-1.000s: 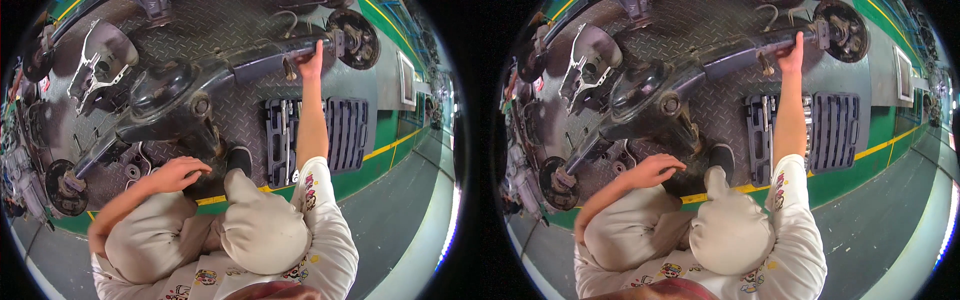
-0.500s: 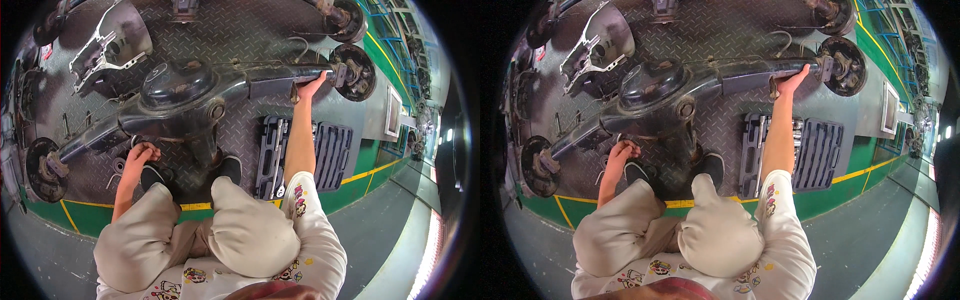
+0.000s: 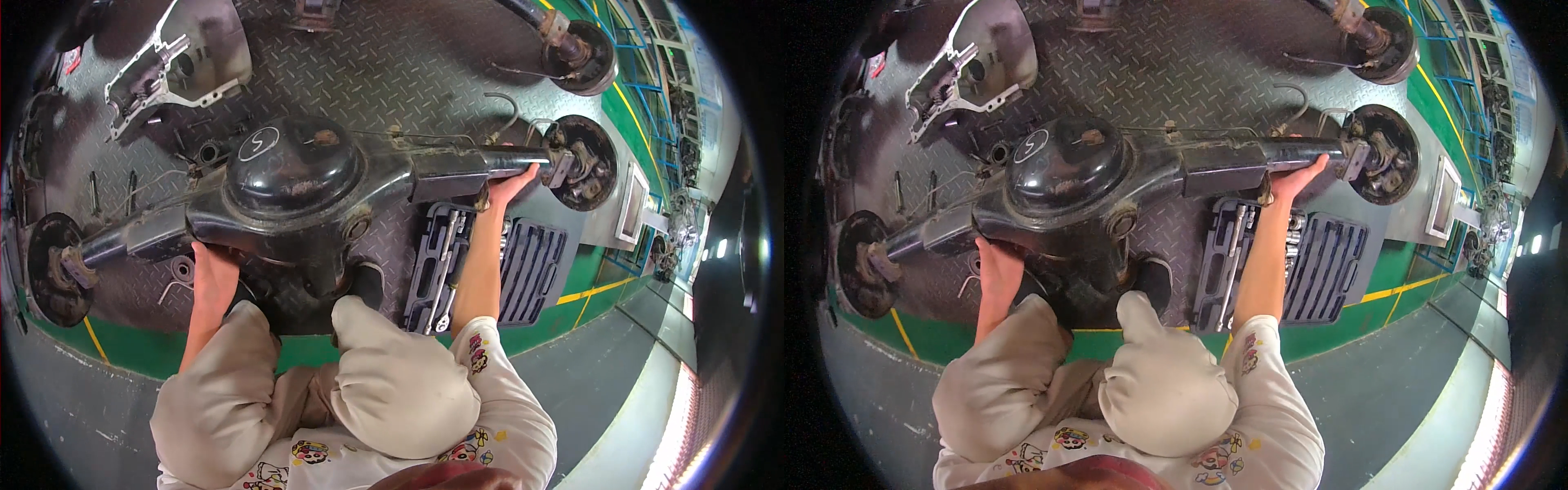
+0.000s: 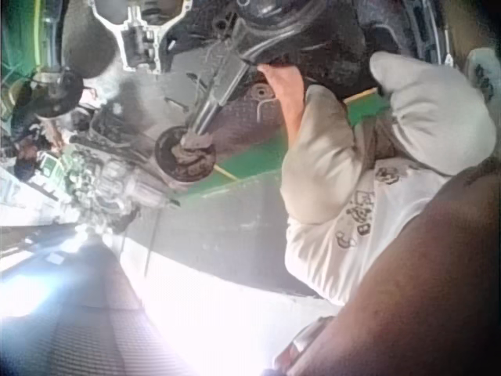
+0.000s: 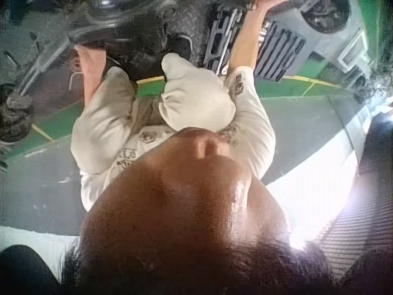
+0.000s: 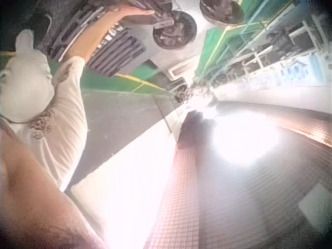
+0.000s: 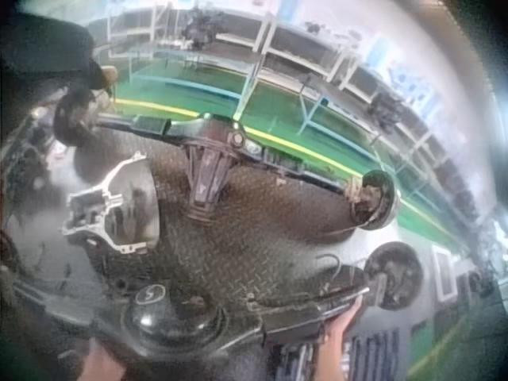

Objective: The person opens a tool case, selects a socket and wrench, and proceeds to loosen and remove bolts from a vehicle axle assembly using the tool and their hands.

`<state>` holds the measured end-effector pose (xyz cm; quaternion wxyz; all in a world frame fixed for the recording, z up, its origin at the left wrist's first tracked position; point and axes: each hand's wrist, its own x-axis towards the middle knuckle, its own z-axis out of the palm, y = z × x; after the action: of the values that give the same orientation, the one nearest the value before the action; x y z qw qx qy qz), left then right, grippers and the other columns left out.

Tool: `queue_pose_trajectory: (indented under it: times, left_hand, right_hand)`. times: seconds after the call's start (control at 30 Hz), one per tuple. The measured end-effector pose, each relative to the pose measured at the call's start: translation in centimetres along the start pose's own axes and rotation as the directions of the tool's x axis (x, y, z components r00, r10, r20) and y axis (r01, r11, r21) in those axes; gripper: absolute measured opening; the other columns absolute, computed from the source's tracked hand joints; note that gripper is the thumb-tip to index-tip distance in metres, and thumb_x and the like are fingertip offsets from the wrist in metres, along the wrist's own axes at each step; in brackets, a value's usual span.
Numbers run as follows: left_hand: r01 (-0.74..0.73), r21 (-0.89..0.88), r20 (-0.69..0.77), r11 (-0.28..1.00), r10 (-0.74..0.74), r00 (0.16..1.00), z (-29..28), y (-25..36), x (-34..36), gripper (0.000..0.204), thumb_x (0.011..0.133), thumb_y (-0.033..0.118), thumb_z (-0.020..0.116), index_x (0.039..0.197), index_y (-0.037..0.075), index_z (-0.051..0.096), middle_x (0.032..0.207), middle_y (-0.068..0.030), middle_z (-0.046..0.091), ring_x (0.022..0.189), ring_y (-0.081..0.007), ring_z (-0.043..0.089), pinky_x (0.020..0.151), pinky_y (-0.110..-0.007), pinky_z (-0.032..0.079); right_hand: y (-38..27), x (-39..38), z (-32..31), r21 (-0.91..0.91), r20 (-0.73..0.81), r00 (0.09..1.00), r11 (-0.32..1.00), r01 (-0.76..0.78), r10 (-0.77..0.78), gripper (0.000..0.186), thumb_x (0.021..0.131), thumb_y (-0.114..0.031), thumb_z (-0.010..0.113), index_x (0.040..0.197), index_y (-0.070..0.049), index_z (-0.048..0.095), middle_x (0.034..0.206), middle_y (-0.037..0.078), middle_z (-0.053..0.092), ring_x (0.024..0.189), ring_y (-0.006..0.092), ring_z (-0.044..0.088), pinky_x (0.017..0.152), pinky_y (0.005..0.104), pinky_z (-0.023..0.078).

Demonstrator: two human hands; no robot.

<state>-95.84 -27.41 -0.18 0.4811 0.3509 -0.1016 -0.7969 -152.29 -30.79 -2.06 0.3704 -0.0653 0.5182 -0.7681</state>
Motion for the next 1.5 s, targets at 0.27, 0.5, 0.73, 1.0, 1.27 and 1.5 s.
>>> queue_pose_trajectory:
  times: [0.27, 0.5, 0.73, 1.0, 1.27, 1.5]
  left_hand:
    - [0.081, 0.074, -0.286, 0.994, -0.057, 0.956, 2.2, -0.4, -2.1, 0.071, 0.103, 0.056, 0.039, 0.154, 0.007, 0.030, 0.157, -0.0095, 0.037, 0.145, -0.0274, 0.033, 0.120, -0.044, 0.021]
    - [0.136, 0.046, -0.178, 0.990, -0.126, 0.976, -1.4, -1.2, -2.2, 0.072, 0.104, 0.054, 0.040, 0.151, 0.000, 0.032, 0.155, -0.0104, 0.038, 0.145, -0.0267, 0.033, 0.122, -0.042, 0.019]
    - [0.139, 0.236, 0.138, 0.962, -0.175, 0.975, -4.7, -1.8, -3.9, 0.068, 0.098, 0.026, 0.060, 0.152, -0.003, 0.029, 0.152, -0.0151, 0.040, 0.144, -0.0285, 0.033, 0.121, -0.044, 0.026]
    - [0.052, -0.339, -0.052, 0.939, -0.074, 0.996, -10.9, 3.2, -7.0, 0.045, 0.101, 0.035, 0.046, 0.134, 0.005, 0.051, 0.140, -0.0160, 0.051, 0.134, -0.0360, 0.043, 0.120, -0.052, 0.026]
    - [-0.382, -0.404, -0.514, 0.831, 0.140, 0.846, -10.8, 7.7, -5.8, 0.065, 0.103, 0.053, 0.038, 0.136, -0.003, 0.046, 0.143, -0.0208, 0.046, 0.140, -0.0350, 0.036, 0.123, -0.047, 0.021]
    - [-0.129, -0.584, 0.078, 0.801, 0.214, 0.974, -12.5, 6.8, -2.7, 0.054, 0.103, 0.039, 0.034, 0.139, 0.001, 0.047, 0.149, -0.0156, 0.047, 0.138, -0.0311, 0.040, 0.119, -0.042, 0.027]
  right_hand:
    - [0.8, -3.9, -7.3, -0.176, -0.089, 0.992, 0.982, 0.072, -0.089, 0.072, 0.093, -0.070, 0.041, 0.111, -0.004, 0.064, 0.103, 0.013, 0.070, 0.095, 0.0278, 0.066, 0.087, 0.0439, 0.054]
    - [-0.3, -4.5, -6.6, -0.147, -0.129, 0.991, 0.989, 0.022, -0.041, 0.083, 0.093, -0.074, 0.039, 0.129, -0.002, 0.060, 0.120, 0.015, 0.067, 0.112, 0.0313, 0.064, 0.099, 0.0473, 0.052]
    - [-6.5, -9.6, -12.4, -0.182, -0.169, 0.977, 0.970, -0.160, 0.130, 0.062, 0.103, -0.046, 0.048, 0.143, 0.002, 0.044, 0.147, 0.017, 0.048, 0.138, 0.0292, 0.043, 0.117, 0.0414, 0.032]
    - [3.9, -29.3, -5.3, -0.199, 0.020, 0.866, 0.851, -0.486, 0.500, 0.027, 0.102, -0.028, 0.054, 0.111, -0.004, 0.063, 0.115, 0.009, 0.065, 0.104, 0.0215, 0.061, 0.095, 0.0356, 0.047]
    - [14.2, -32.3, -2.1, 0.084, -0.180, 0.596, 0.616, -0.784, 0.783, 0.035, 0.104, -0.030, 0.049, 0.126, -0.006, 0.060, 0.125, 0.008, 0.065, 0.113, 0.0248, 0.061, 0.101, 0.0381, 0.047]
    - [14.9, -33.3, 0.1, 0.047, -0.142, 0.561, 0.572, -0.819, 0.815, 0.036, 0.105, -0.030, 0.047, 0.128, -0.005, 0.060, 0.126, 0.009, 0.064, 0.113, 0.0255, 0.061, 0.101, 0.0381, 0.047]
